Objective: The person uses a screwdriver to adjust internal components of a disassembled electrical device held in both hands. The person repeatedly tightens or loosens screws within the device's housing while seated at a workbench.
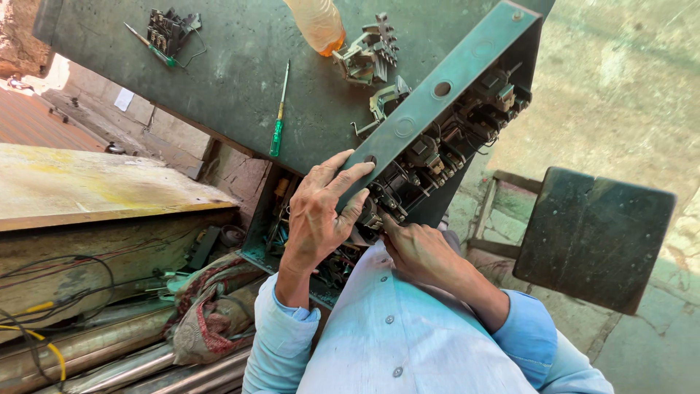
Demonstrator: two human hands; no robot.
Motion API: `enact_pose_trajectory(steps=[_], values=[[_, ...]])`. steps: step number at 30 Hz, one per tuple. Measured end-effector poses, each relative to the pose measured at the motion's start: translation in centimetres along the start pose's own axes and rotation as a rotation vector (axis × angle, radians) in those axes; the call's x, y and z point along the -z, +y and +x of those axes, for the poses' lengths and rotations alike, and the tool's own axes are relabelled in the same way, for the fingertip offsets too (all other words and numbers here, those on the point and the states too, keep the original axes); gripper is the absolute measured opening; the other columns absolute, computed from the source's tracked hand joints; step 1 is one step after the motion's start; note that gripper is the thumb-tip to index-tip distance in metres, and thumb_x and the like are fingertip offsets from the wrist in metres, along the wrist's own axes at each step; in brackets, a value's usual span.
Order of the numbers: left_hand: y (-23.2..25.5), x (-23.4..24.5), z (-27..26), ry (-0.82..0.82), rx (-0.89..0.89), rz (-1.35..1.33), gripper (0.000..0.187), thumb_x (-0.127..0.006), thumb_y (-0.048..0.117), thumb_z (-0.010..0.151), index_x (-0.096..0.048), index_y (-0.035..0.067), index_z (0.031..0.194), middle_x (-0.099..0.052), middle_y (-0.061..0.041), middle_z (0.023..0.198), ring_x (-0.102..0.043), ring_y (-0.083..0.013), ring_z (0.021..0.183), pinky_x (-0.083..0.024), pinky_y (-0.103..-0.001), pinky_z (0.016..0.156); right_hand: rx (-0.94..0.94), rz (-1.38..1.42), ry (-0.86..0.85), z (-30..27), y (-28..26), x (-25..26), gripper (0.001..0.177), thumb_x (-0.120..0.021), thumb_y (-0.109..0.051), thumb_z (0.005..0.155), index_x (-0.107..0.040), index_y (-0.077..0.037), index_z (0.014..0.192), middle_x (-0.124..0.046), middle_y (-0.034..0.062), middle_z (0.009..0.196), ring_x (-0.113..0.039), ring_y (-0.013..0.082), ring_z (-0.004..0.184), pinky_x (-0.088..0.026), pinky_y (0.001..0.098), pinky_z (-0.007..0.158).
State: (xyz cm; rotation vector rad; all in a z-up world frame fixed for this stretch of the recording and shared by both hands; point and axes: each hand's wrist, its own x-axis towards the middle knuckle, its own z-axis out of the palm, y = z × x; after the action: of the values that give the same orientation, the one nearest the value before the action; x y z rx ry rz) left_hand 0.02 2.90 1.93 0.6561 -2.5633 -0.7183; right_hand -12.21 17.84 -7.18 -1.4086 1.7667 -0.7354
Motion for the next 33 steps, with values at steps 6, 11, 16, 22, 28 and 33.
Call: enact_pose_trajectory(steps=[6,11,16,22,28,33], values=[[-0.3,0.0,0.1,0.006,0.019,-0.007,0.035,-0.071,0.022,0.096,-0.069,0.016,0.130,-0.064,-0.018,0.137,-0.063,-0.0384,0.120,-0.050,-0.046,0.103,0.007,-0.099,-0.038,0.6,0.0,0.1,0.024,-0.055,-0.016,0.099,-0.056,0.003,0.114,-0.064,0.0243,0.063,-0.065,0.0450,0.059,-0.049,0.0556,0.055],[-0.2,-0.2,-0.1,0.036,0.006,-0.001,0.035,-0.072,0.023,0.094,-0.069,0.016,0.128,-0.065,-0.017,0.136,-0.064,-0.0376,0.121,-0.051,-0.046,0.103,0.033,-0.100,0.026,0.1,0.1,0.0,0.035,-0.056,-0.013,0.094,-0.055,0.004,0.125,-0.064,0.0244,0.064,-0.066,0.0442,0.059,-0.050,0.0551,0.054],[-0.1,-0.6,-0.1,0.053,-0.002,0.010,0.034,-0.072,0.024,0.094,-0.070,0.016,0.127,-0.066,-0.017,0.135,-0.064,-0.0379,0.119,-0.050,-0.048,0.104,-0.038,-0.106,-0.009,0.2,0.0,-0.2,0.046,-0.056,-0.014,0.093,-0.051,0.004,0.135,-0.065,0.0249,0.063,-0.067,0.0444,0.058,-0.051,0.0548,0.055],[-0.4,-0.7,-0.1,0.059,-0.025,0.018,0.034,-0.071,0.025,0.095,-0.070,0.016,0.127,-0.065,-0.018,0.133,-0.064,-0.0387,0.115,-0.051,-0.048,0.100,0.023,-0.100,-0.114,0.9,1.3,0.3,0.028,-0.053,-0.016,0.100,-0.055,0.005,0.119,-0.066,0.0240,0.071,-0.067,0.0429,0.066,-0.051,0.0538,0.063],[-0.3,-0.1,0.4,0.080,-0.032,0.029,0.033,-0.070,0.023,0.093,-0.070,0.016,0.125,-0.066,-0.017,0.132,-0.065,-0.0383,0.109,-0.052,-0.047,0.096,0.005,-0.036,-0.031,0.5,0.6,0.3,0.038,-0.055,-0.016,0.096,-0.052,0.006,0.127,-0.064,0.0291,0.072,-0.065,0.0465,0.069,-0.049,0.0548,0.064],[-0.6,-0.2,0.3,0.053,-0.022,0.004,0.034,-0.070,0.021,0.093,-0.070,0.014,0.126,-0.066,-0.018,0.132,-0.064,-0.0387,0.109,-0.051,-0.046,0.094,-0.002,0.136,0.007,-0.8,-0.2,0.4,0.044,-0.053,-0.016,0.096,-0.049,0.006,0.135,-0.063,0.0302,0.073,-0.065,0.0460,0.066,-0.049,0.0534,0.060]])
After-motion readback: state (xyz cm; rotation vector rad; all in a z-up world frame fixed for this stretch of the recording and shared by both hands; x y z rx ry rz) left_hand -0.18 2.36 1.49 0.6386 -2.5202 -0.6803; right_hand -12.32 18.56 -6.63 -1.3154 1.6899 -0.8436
